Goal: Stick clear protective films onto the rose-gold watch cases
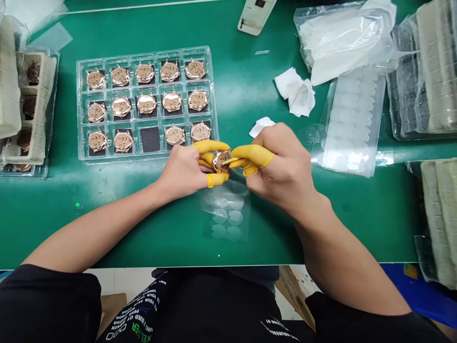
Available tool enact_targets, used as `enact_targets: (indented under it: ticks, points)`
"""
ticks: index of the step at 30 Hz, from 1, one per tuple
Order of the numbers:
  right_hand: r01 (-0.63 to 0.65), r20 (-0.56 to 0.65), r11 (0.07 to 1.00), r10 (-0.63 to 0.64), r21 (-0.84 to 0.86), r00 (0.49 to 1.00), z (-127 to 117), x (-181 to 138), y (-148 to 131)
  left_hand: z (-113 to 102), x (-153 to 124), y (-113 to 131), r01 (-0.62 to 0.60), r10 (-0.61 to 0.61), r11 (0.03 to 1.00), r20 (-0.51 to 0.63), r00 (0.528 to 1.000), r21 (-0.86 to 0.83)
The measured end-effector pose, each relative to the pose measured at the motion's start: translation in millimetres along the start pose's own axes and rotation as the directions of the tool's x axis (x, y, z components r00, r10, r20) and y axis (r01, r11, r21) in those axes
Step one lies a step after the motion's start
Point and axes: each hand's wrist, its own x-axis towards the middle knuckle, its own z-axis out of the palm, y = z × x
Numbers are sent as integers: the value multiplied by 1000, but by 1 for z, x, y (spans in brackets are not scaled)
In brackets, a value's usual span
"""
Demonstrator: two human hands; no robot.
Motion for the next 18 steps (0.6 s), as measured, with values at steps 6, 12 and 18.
enact_targets:
  ticks: [6,12,18]
  points:
    - [-301,66,945,311,-127,948,12,4,-5,1,1,-1,2,-2,1000,0,1000,7]
    - [-549,32,834,551,-53,834,-3,-10,15,-1,2,-1,-36,35,999,39,999,13]
    - [-655,352,661,553,367,755,-6,-2,1,0,3,-3,-80,77,996,62,995,41]
